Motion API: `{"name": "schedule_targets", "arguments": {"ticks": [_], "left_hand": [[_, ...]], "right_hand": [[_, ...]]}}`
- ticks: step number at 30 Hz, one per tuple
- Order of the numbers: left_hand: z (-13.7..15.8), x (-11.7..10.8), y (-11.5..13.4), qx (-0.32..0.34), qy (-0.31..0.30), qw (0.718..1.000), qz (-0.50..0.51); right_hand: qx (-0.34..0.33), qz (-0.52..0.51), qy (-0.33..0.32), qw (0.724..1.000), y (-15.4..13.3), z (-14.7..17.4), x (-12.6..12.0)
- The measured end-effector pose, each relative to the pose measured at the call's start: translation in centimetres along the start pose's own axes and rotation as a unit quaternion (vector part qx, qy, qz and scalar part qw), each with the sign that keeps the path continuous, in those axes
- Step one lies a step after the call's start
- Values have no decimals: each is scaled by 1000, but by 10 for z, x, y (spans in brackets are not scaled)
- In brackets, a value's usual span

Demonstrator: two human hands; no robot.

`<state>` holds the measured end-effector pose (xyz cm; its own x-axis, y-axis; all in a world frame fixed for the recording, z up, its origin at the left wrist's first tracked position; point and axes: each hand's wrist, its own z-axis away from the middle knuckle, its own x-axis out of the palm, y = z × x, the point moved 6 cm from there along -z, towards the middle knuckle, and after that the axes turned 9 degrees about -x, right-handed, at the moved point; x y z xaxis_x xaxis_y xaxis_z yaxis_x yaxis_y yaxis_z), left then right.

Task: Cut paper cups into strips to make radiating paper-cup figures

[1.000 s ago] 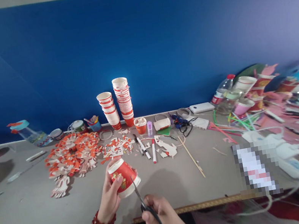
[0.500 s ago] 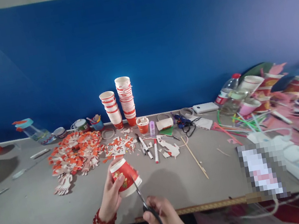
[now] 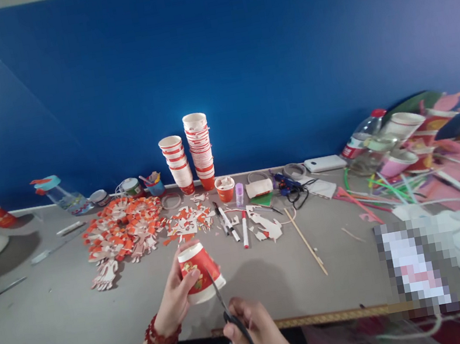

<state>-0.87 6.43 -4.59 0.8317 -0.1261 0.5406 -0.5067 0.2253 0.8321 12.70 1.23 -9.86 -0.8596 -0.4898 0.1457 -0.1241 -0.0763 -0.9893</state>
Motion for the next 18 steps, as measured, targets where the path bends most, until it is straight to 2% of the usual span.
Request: {"name": "schedule_targets", "arguments": {"ticks": [18], "left_hand": [[6,10,0,-12,-26,999,-39]], "right_hand": [[-8,-1,-20,1000,-13,-2,-2]]}}
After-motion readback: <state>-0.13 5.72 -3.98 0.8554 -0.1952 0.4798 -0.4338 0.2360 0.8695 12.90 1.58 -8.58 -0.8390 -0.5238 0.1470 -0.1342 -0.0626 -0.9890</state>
